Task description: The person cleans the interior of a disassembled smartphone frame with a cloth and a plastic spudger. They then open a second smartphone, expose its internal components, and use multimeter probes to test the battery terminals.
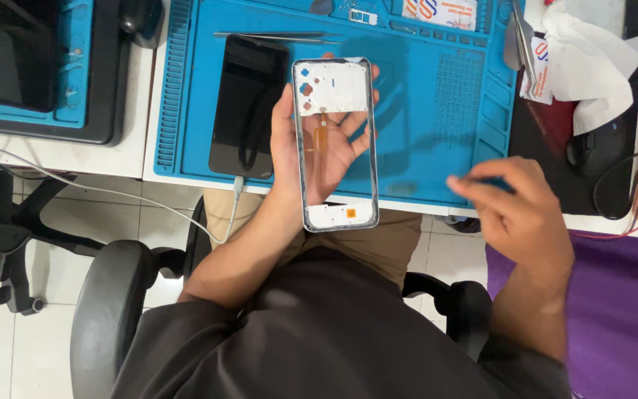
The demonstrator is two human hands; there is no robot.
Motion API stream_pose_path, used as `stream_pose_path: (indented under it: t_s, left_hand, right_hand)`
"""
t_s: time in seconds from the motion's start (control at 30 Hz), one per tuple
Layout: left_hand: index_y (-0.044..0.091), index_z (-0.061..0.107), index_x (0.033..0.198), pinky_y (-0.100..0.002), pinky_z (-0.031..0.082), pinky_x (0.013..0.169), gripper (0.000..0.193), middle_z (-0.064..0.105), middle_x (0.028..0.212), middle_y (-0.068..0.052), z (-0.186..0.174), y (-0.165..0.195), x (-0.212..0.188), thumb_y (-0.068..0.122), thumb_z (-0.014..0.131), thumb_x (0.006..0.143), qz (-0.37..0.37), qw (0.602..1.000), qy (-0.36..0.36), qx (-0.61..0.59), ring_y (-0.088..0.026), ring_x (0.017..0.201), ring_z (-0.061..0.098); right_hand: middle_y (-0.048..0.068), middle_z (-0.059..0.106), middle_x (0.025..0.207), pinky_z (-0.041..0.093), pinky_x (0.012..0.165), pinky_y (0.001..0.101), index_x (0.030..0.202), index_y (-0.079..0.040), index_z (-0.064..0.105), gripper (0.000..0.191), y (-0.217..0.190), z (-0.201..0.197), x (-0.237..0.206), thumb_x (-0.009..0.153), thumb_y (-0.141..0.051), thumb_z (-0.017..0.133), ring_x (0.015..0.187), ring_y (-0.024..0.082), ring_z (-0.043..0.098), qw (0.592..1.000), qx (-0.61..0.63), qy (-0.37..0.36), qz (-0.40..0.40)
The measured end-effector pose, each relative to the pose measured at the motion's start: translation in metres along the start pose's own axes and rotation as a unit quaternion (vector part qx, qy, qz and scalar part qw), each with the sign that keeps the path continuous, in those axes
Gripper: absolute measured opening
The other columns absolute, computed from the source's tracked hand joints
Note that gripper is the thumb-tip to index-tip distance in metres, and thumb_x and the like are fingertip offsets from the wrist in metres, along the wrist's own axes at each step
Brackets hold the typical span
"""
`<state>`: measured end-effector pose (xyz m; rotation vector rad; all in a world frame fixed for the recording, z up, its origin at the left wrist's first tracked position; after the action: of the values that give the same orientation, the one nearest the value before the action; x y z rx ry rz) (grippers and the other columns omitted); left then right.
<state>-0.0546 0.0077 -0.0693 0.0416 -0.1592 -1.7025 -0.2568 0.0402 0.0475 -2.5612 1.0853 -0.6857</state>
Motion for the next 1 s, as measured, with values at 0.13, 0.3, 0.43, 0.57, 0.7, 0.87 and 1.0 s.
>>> stream_pose_path:
  t_s: [0.13,0.3,0.43,0.57,0.7,0.87,1.0]
  left_hand:
    - [0.013,0.051,0.153,-0.045,0.049,0.109,0.064,0.051,0.155,-0.014,-0.003,-0.003,0.003,0.058,0.038,0.111,-0.011,0.999,-0.022,-0.025,-0.024,0.132,0.057]
    - [0.01,0.053,0.153,-0.043,0.048,0.11,0.065,0.053,0.152,-0.014,-0.01,-0.013,0.005,0.058,0.039,0.111,-0.008,1.0,-0.02,-0.014,-0.025,0.134,0.057]
    - [0.008,0.049,0.15,-0.042,0.046,0.112,0.067,0.053,0.153,-0.015,-0.011,-0.014,0.005,0.061,0.037,0.112,0.017,1.0,-0.007,0.011,-0.028,0.135,0.055]
    - [0.007,0.041,0.155,-0.045,0.046,0.114,0.074,0.052,0.153,-0.019,0.001,-0.022,-0.001,0.066,0.035,0.11,-0.009,0.998,-0.027,0.056,-0.031,0.138,0.056]
    - [0.011,0.036,0.161,-0.048,0.048,0.118,0.08,0.052,0.156,-0.022,0.012,-0.033,-0.006,0.069,0.033,0.107,-0.057,0.994,-0.054,0.077,-0.031,0.138,0.058]
    - [0.009,0.035,0.161,-0.046,0.049,0.111,0.079,0.049,0.156,-0.021,0.013,-0.025,-0.005,0.069,0.031,0.109,-0.043,0.992,-0.047,0.107,-0.028,0.128,0.059]
    - [0.012,0.036,0.163,-0.048,0.051,0.108,0.077,0.048,0.156,-0.021,0.012,-0.017,-0.005,0.065,0.032,0.109,-0.028,0.997,-0.035,0.069,-0.029,0.126,0.06]
  right_hand:
    - [0.01,0.066,0.108,0.051,0.081,0.0241,0.126,-0.008,0.068,0.026,0.019,0.0,-0.011,0.102,0.0,0.07,0.096,0.016,0.065,0.993,0.073,0.04,0.088]
    - [0.0,0.066,0.104,0.05,0.076,0.0213,0.142,-0.002,0.057,0.043,0.021,0.074,-0.015,0.1,-0.005,0.065,0.09,0.005,0.059,0.909,0.345,-0.059,0.225]
    - [0.002,0.064,0.103,0.043,0.073,0.0211,0.146,-0.002,0.052,0.054,0.007,0.107,-0.008,0.096,-0.003,0.071,0.082,0.006,0.05,0.865,0.439,-0.071,0.234]
    - [0.003,0.067,0.095,0.037,0.058,0.0207,0.142,-0.003,0.05,0.051,0.032,0.113,-0.004,0.095,-0.003,0.07,0.069,0.005,0.048,0.826,0.463,-0.003,0.322]
    - [0.007,0.068,0.103,0.047,0.082,0.0221,0.132,-0.001,0.046,0.036,0.028,0.101,0.015,0.105,0.0,0.07,0.093,0.008,0.06,0.854,0.469,0.066,0.217]
    - [0.01,0.063,0.107,0.049,0.09,0.0265,0.143,-0.002,0.044,0.041,0.016,0.075,0.012,0.11,-0.004,0.067,0.101,0.012,0.06,0.927,0.343,0.085,0.124]
    - [0.014,0.065,0.107,0.05,0.085,0.034,0.135,-0.003,0.058,0.031,0.006,0.036,0.001,0.107,-0.001,0.069,0.098,0.027,0.062,0.996,-0.005,0.082,0.034]
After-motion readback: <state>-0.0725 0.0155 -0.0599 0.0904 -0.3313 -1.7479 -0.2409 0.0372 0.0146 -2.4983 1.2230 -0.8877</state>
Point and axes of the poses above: each hand's wrist, its own x-axis towards the middle knuckle, its own z-axis out of the palm, y = z × x, the point moved 10 cm from there along x, towards the middle knuckle
